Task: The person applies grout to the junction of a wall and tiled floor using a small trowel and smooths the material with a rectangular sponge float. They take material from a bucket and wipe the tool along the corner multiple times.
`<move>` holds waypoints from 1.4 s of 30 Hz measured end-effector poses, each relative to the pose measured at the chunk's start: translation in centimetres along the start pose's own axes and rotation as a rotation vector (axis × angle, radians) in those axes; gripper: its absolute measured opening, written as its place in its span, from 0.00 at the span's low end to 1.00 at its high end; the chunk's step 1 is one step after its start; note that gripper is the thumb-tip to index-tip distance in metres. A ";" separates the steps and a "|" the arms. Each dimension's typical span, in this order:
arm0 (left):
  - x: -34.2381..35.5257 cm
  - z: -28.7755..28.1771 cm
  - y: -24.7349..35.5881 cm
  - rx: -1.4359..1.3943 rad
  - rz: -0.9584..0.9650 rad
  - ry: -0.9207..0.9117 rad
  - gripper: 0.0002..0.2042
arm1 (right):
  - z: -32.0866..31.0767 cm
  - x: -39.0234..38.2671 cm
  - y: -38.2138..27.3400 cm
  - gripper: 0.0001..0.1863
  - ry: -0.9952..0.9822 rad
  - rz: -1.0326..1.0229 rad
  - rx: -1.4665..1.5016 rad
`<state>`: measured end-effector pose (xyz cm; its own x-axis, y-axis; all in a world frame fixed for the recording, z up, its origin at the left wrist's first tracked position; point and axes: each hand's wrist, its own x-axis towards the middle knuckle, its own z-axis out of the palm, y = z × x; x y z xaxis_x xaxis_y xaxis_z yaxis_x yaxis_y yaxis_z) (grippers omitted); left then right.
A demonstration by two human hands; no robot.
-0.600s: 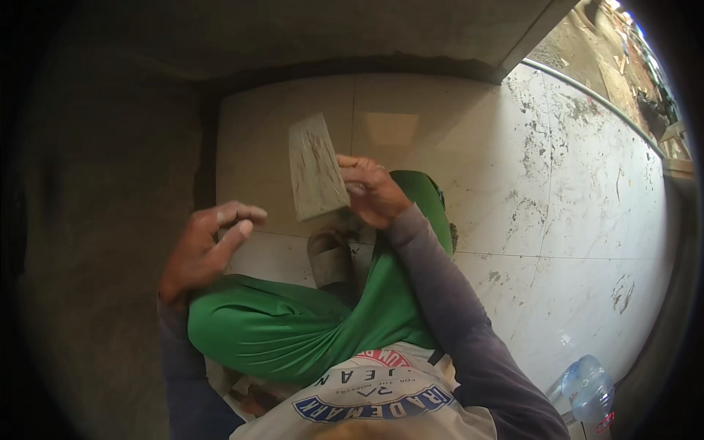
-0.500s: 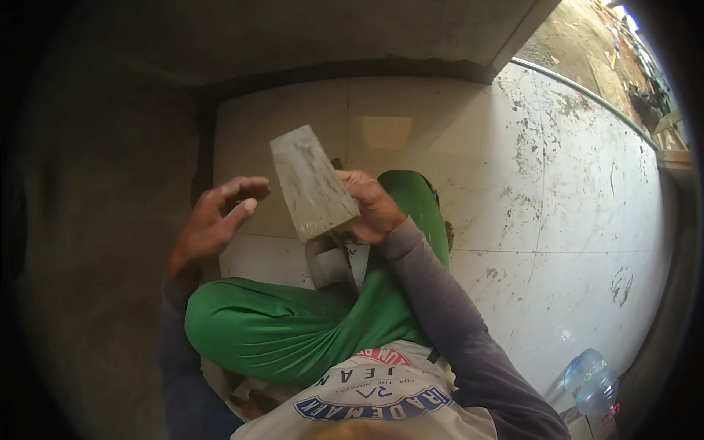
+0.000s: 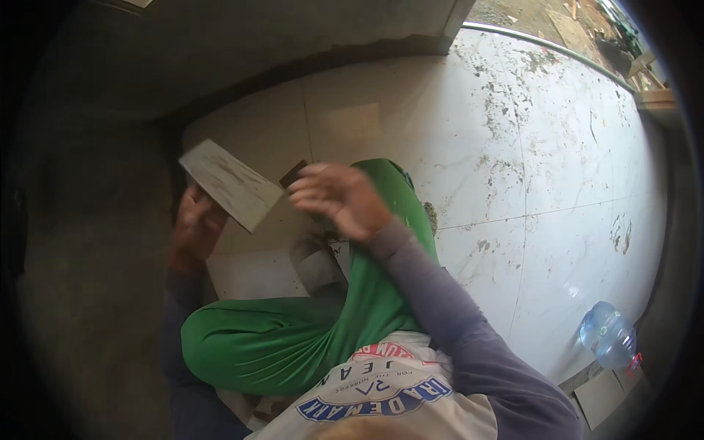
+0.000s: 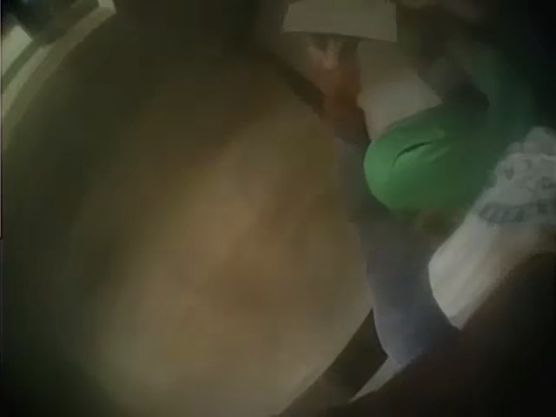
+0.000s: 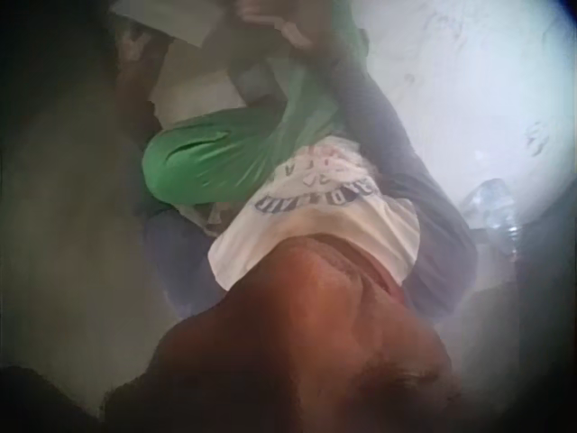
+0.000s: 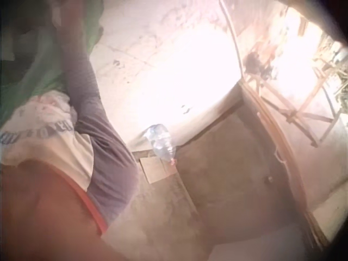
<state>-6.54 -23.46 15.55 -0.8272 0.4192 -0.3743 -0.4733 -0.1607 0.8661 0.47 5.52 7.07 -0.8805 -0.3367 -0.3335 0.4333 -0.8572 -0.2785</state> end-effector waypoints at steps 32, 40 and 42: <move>21.7 -5.7 3.3 0.945 -0.160 -0.070 0.36 | -26.9 -11.1 -15.2 0.22 1.049 -0.291 -2.178; 3.5 -10.2 -2.4 0.536 -0.063 0.279 0.25 | -12.9 -11.4 -3.1 0.24 0.688 0.078 -1.060; -1.3 -11.8 -7.4 0.303 -0.060 0.434 0.25 | -7.7 -11.1 -1.8 0.29 0.511 -0.093 -1.086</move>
<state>-5.54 -33.33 5.74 -0.8812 0.0009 -0.4727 -0.4677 0.1444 0.8720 10.90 13.79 4.33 -0.8455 0.1128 -0.5219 0.5241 -0.0117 -0.8516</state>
